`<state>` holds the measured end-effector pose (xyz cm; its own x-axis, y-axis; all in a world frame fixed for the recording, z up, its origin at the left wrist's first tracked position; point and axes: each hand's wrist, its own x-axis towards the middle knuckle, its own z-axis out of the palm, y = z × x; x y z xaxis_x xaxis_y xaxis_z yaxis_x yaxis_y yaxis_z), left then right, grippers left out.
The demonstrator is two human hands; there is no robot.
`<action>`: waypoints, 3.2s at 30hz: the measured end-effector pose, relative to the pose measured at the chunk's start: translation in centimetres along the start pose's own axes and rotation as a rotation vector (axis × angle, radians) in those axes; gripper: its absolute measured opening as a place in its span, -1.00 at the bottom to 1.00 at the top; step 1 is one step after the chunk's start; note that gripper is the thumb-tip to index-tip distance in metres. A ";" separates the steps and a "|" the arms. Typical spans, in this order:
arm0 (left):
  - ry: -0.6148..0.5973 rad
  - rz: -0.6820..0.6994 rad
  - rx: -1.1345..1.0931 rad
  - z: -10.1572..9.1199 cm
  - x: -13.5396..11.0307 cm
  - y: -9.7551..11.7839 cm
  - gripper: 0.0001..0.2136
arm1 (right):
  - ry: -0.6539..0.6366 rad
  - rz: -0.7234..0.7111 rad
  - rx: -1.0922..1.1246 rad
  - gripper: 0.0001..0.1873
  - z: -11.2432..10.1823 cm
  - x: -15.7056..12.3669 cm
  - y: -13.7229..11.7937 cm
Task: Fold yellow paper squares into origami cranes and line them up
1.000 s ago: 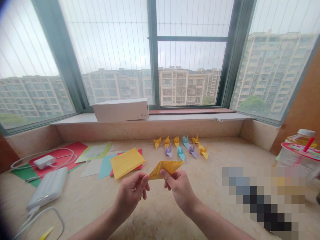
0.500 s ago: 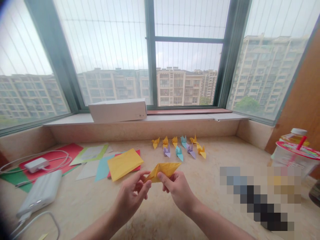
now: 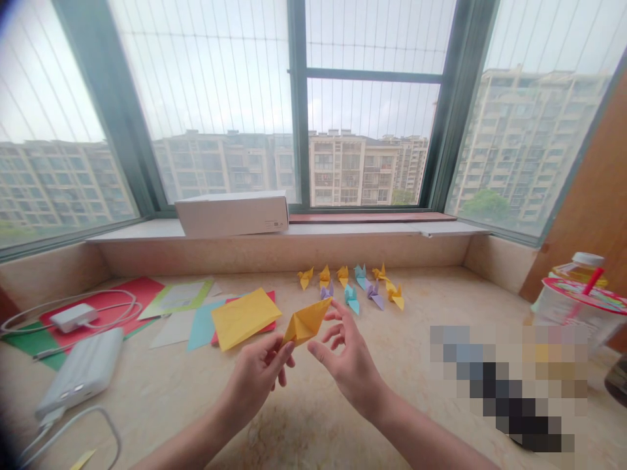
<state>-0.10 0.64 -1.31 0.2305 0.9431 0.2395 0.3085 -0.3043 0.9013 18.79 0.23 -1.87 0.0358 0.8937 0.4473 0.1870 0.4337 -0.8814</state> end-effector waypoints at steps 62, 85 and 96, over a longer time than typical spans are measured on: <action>-0.106 -0.233 -0.549 0.4 -0.6 2.5 -0.57 | -0.052 -0.603 -0.777 -0.67 -1.5 -0.5 -1.2; -0.223 -0.165 -0.562 0.7 -1.0 2.9 -0.58 | -0.110 -0.645 -0.614 -0.88 -1.6 -0.5 -2.5; -0.288 -0.124 -0.533 0.8 -0.9 2.1 -0.53 | -0.097 -0.587 -0.492 -0.89 -1.5 -0.3 -1.9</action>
<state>1.11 -1.00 0.08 0.4854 0.8706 0.0809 -0.1376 -0.0153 0.9904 19.93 -1.03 -0.08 -0.2859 0.5488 0.7856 0.5645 0.7589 -0.3247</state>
